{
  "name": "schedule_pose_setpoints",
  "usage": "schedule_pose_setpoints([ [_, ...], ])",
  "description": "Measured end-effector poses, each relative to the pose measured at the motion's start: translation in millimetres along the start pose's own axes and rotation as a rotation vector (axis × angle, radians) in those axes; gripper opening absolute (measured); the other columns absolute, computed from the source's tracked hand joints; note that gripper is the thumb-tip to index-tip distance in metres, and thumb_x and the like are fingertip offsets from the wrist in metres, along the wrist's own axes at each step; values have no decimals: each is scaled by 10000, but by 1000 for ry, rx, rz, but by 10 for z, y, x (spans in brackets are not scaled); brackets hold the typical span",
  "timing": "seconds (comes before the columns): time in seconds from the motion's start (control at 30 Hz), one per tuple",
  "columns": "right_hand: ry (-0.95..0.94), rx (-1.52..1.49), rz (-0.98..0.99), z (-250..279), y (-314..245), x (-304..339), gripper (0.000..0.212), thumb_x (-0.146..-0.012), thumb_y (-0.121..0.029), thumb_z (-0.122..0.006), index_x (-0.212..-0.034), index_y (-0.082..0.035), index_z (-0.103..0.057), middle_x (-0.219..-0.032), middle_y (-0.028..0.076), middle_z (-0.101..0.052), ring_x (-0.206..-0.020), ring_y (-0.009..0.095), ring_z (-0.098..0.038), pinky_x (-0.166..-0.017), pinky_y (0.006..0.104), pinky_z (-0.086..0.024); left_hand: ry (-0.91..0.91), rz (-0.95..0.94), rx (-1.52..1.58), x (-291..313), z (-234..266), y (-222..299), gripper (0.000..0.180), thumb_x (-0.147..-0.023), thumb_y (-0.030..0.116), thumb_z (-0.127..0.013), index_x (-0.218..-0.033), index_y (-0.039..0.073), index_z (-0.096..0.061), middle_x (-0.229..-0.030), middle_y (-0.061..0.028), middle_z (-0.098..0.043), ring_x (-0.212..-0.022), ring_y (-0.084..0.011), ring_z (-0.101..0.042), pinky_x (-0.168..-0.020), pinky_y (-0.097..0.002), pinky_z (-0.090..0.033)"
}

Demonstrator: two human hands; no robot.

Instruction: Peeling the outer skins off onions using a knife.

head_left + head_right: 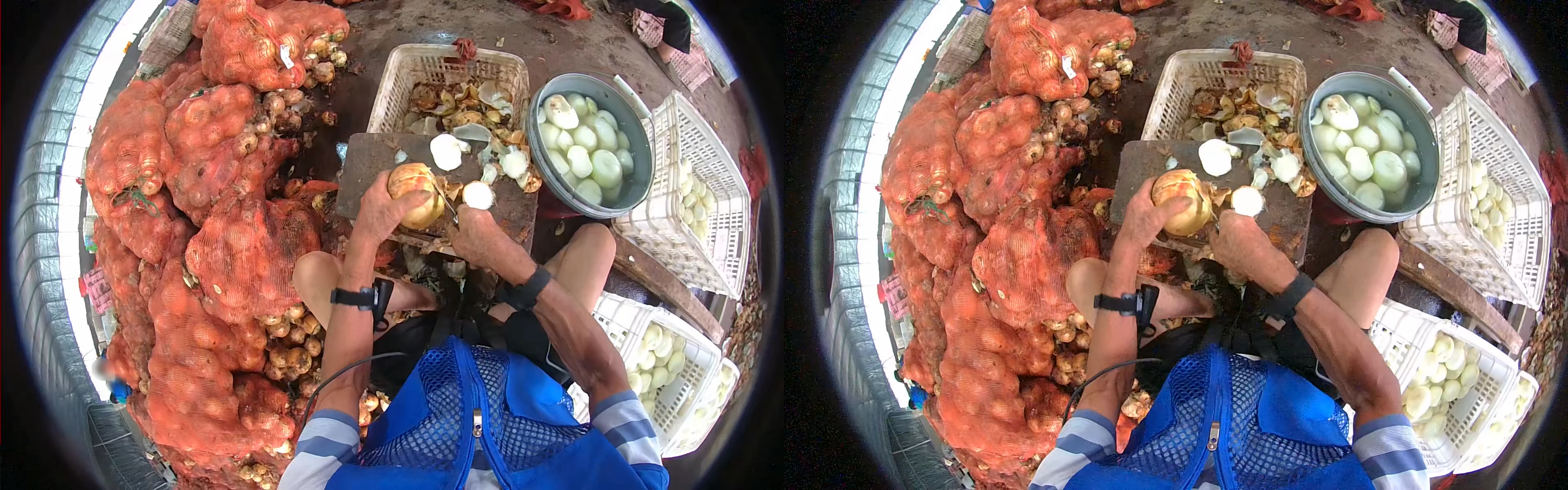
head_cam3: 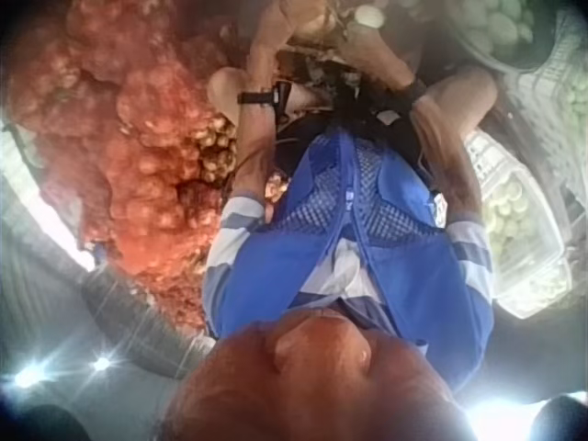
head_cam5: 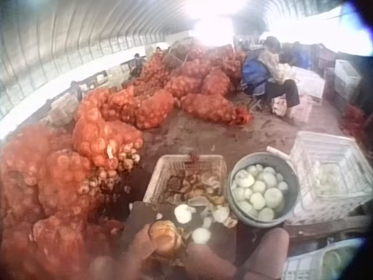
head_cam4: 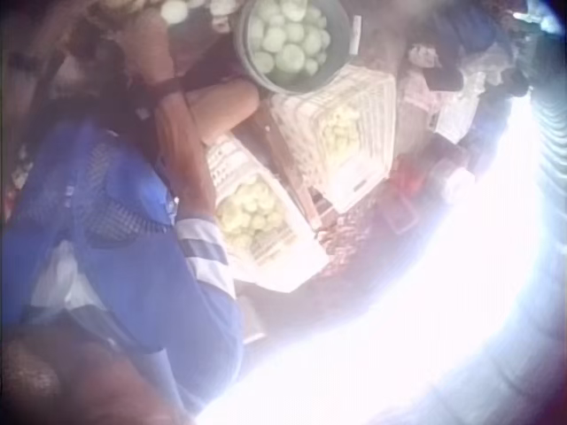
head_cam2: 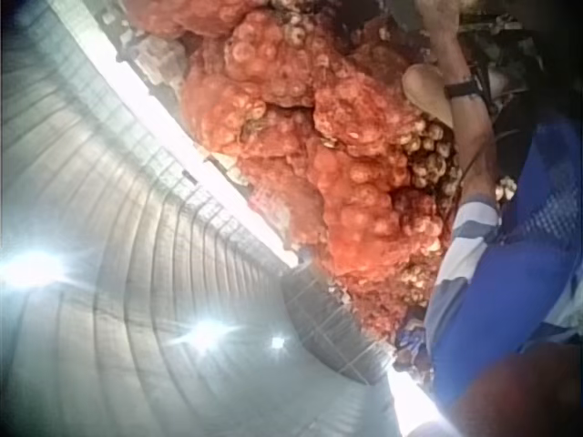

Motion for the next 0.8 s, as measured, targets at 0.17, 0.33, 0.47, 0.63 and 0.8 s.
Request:
schedule_pose_setpoints([
  [0.17,154,235,366,-41,33,-316,236,-894,-175,-600,-858,57,-629,-837,299,-667,-823,454,-681,-700,498,-540,-185,78,253,-397,96,-106,741,-743,375,-823,-1233,-108,-546,-1128,-174,-660,-983,-209,-662,-865,-322,-532],
  [0.33,-41,510,517,81,-96,-464,179,-861,-111,-583,-778,11,-684,-775,236,-683,-729,368,-700,-608,432,-549,-151,159,146,-416,30,-154,751,-730,439,-815,-1209,-84,-569,-1104,-192,-675,-984,-239,-671,-861,-345,-532],
  [0.47,-37,410,336,131,-169,-408,204,-845,-203,-623,-835,-34,-736,-777,156,-719,-750,300,-727,-635,400,-580,183,-75,-438,-105,-141,84,864,-710,533,-807,-1302,-24,-514,-1117,-256,-678,-1054,-370,-667,-903,-431,-517],
  [0.63,-230,333,127,146,-316,-179,239,-879,-220,-609,-915,-13,-724,-793,178,-718,-775,307,-729,-667,403,-587,92,15,-217,-65,-64,148,861,-702,550,-805,-1315,27,-502,-1148,-252,-671,-1086,-391,-651,-929,-447,-500],
  [0.8,-43,362,307,-21,-150,-150,254,-893,-184,-607,-901,58,-684,-762,202,-693,-750,353,-720,-651,465,-577,-65,18,-209,-203,-17,154,812,-661,522,-828,-1228,1,-571,-1105,-243,-690,-1044,-347,-675,-894,-404,-516],
])
Point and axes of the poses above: each hand's wrist, its own x-axis away from the middle knuckle, its own z-axis out of the back of the hand, y = z × x, the point moved 3 cm from there along -x, towards the middle knuckle
